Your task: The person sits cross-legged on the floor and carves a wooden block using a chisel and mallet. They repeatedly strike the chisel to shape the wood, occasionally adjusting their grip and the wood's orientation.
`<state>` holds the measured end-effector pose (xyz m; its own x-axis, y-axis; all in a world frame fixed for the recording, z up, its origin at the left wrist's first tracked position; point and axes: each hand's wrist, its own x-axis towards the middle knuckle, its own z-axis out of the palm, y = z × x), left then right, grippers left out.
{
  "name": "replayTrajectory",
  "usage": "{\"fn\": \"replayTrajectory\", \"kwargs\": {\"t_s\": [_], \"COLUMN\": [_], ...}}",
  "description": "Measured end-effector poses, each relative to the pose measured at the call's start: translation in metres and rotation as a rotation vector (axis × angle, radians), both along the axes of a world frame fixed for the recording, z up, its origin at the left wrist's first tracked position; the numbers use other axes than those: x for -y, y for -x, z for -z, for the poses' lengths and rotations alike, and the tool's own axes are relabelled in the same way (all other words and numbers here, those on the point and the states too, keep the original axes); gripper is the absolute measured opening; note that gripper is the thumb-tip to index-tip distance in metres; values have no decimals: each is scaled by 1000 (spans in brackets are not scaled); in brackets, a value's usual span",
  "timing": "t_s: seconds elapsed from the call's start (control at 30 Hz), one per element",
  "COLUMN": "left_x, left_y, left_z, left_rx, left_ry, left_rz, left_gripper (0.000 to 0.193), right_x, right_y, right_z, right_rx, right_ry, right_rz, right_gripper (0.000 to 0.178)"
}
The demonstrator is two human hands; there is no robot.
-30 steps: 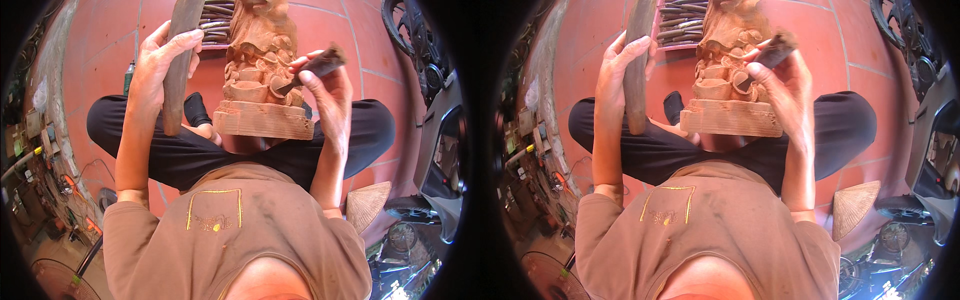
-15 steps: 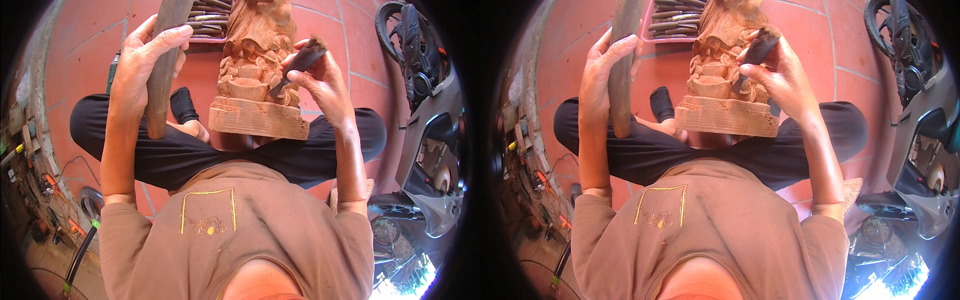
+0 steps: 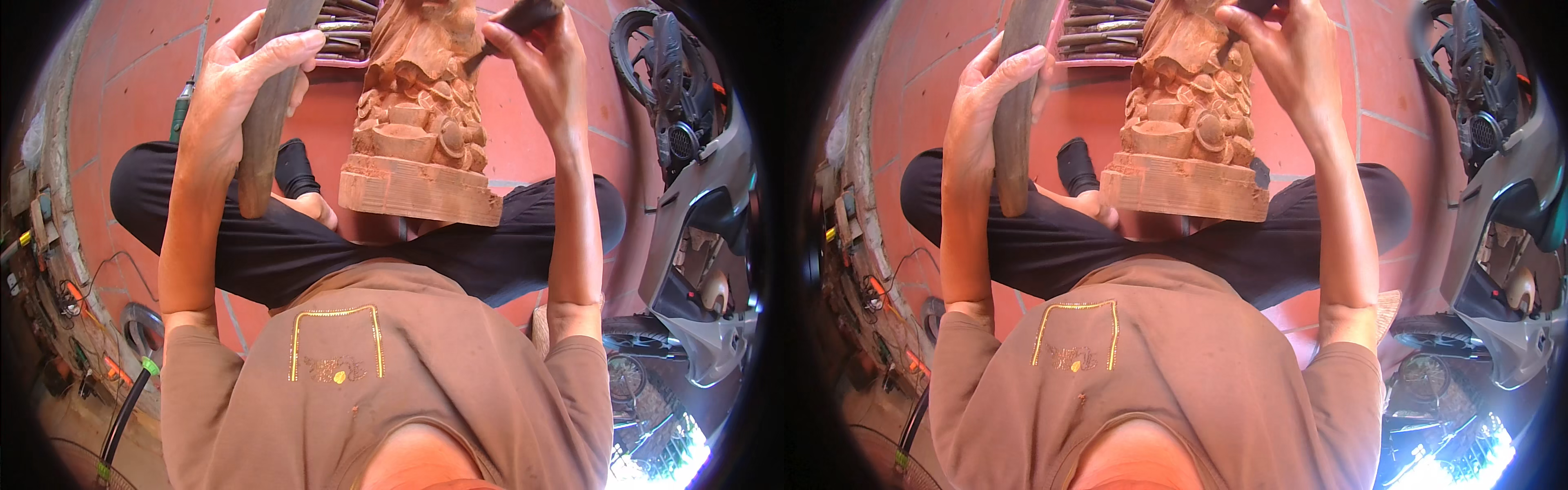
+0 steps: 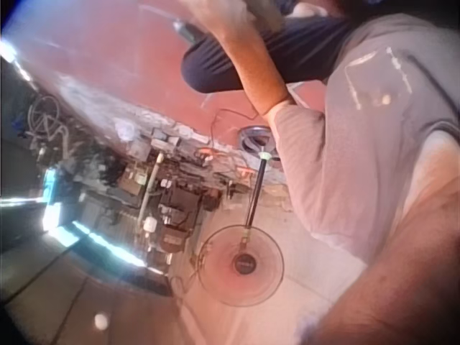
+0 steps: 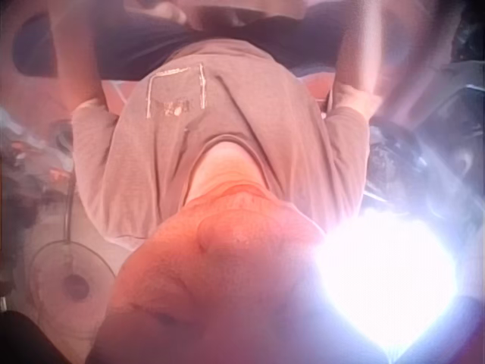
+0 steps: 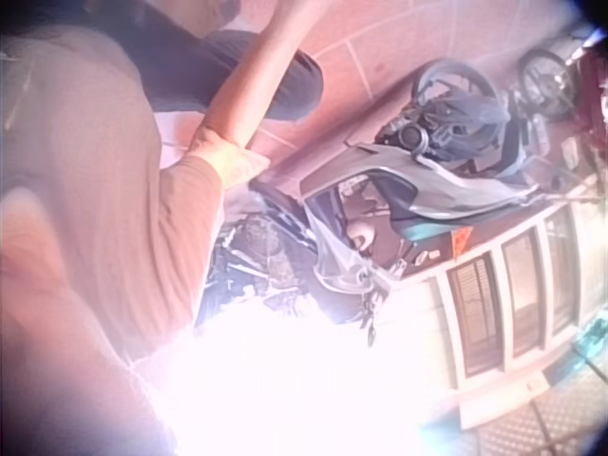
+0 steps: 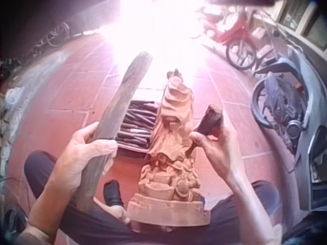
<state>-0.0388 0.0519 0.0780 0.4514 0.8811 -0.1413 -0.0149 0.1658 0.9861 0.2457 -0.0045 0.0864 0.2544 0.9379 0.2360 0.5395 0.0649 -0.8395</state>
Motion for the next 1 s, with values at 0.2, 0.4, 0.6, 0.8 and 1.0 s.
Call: {"fn": "replayTrajectory", "kwargs": {"t_s": [0.2,0.4,0.6,0.8,1.0], "left_x": [-3,-5,-3,-5,-6], "left_y": [0,-2,-10,-11,-10], "left_z": [4,5,2,6,6], "left_rx": [-1,-13,-12,-17,-30], "left_ry": [3,21,25,14,2], "left_rz": [-4,9,-10,30,39], "left_gripper": [29,30,33,38,44], "right_x": [38,38,45,40,41], "right_y": [-3,-17,-22,-20,-16], "right_z": [32,49,44,55,48], "right_rx": [-274,-321,-372,-170,-405], "right_ry": [103,76,66,18,26], "right_rz": [-223,-84,4,-6,-64], "right_gripper": [40,35,37,37,38]}}
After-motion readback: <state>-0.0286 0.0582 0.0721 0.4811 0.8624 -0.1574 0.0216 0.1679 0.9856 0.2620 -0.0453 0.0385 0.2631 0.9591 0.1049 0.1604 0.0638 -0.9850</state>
